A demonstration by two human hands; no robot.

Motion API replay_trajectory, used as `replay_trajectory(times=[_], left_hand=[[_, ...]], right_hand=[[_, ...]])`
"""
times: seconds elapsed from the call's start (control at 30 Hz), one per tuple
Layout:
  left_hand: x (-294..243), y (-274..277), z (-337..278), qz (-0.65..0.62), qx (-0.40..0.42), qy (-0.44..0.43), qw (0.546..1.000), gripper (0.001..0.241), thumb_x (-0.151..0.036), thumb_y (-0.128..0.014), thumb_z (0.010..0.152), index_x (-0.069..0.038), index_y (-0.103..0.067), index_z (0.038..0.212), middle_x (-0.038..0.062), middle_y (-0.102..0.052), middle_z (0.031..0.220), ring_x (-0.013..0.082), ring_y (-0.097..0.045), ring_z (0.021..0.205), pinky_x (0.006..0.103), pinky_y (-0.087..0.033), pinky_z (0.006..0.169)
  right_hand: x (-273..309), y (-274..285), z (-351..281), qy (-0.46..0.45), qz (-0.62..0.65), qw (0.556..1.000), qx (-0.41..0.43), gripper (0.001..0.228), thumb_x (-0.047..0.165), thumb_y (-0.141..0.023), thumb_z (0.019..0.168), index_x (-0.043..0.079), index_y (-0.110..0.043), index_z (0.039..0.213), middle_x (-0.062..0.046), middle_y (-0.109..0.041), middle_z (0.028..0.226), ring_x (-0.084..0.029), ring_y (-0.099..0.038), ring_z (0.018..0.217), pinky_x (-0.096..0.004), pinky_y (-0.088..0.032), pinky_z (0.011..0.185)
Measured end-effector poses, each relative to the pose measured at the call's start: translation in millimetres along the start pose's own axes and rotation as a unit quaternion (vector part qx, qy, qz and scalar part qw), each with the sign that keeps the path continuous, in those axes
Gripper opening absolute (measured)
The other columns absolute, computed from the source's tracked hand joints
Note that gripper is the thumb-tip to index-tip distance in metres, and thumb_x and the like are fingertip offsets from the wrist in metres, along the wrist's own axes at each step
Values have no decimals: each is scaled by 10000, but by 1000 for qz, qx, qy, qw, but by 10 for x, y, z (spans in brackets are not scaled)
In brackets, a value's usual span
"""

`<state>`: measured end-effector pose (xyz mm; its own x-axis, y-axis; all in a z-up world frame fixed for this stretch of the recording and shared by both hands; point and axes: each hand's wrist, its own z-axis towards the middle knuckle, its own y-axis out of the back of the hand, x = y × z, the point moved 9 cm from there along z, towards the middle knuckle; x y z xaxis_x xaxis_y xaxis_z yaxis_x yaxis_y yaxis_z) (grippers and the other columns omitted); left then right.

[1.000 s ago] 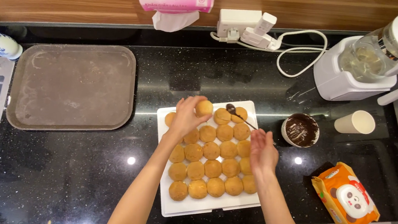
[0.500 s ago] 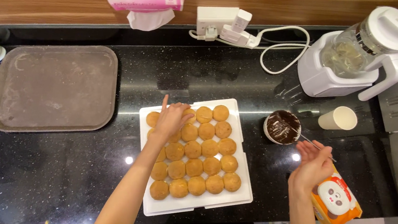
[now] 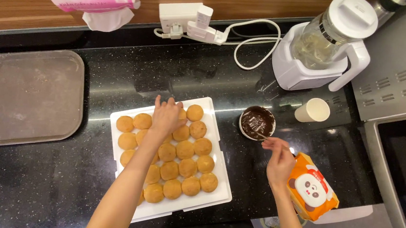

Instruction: Dipping small pastries into chocolate and arranging them on a board in heart and grid patterns

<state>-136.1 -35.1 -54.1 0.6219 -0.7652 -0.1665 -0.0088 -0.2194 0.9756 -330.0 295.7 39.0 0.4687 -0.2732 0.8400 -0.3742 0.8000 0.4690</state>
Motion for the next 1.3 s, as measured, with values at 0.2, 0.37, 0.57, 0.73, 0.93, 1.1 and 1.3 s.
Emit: replay_trajectory(times=[0.2, 0.37, 0.57, 0.73, 0.93, 1.1, 1.3], left_hand=[[134, 369, -98, -156, -10, 57, 986, 537, -424, -895, 708, -144, -701, 1123, 118, -663, 1081, 379, -728, 1019, 567, -252, 1210], [459, 879, -368, -560, -123, 203, 794, 475, -338, -827, 868, -107, -694, 1262, 173, -715, 1110, 322, -744, 944, 472, -547, 972], [583, 947, -651, -864, -122, 246, 422, 546, -536, -557, 991, -30, -586, 1195, 217, -692, 1173, 282, -751, 900, 476, -597, 982], [926, 1033, -930, -831, -151, 253, 471, 599, -549, -487, 1019, 14, -624, 1174, 231, -697, 1168, 307, -748, 881, 488, -610, 938], [1107, 1218, -1181, -829, -162, 222, 488, 485, -406, -520, 1047, 31, -602, 1241, 241, -658, 1204, 357, -722, 1002, 500, -574, 1000], [1281, 1263, -1327, -818, -169, 207, 510, 448, -402, -548, 1037, -26, -578, 1277, 208, -676, 1188, 307, -721, 1015, 446, -573, 1011], [1335, 1351, -1389, -783, -182, 212, 556, 561, -387, -644, 987, 31, -563, 1351, 235, -658, 1202, 356, -718, 1070, 458, -575, 990]], right_hand=[[-1002, 126, -100, -219, 271, 927, -137, 455, 353, -389, 1179, -41, -615, 1175, -232, -698, 985, -290, -737, 946, -377, -628, 892], [-2337, -144, -453, -488, 477, 710, -175, 355, 245, -366, 1128, -16, -578, 1243, -158, -622, 1179, -239, -688, 1128, -315, -644, 1012], [-2585, -456, -523, -602, 553, 538, -208, 243, 97, -422, 1084, -1, -643, 1071, -87, -719, 922, -191, -739, 843, -257, -694, 736], [-917, -484, -96, -387, 523, 734, -195, 219, 240, -558, 1066, 61, -678, 1030, -90, -731, 900, -183, -724, 815, -229, -630, 731], [1213, -1331, -126, 34, 166, 985, -4, 305, 153, -453, 1107, 16, -670, 942, -154, -727, 816, -283, -731, 723, -347, -601, 713], [1276, -2075, -481, 222, -20, 966, 130, 148, 99, -585, 1043, 81, -723, 1094, -49, -740, 926, -229, -729, 851, -332, -602, 789], [1449, -2104, -548, 266, -33, 955, 126, 141, 31, -563, 1046, 47, -683, 1117, -68, -674, 913, -271, -704, 834, -362, -596, 758]])
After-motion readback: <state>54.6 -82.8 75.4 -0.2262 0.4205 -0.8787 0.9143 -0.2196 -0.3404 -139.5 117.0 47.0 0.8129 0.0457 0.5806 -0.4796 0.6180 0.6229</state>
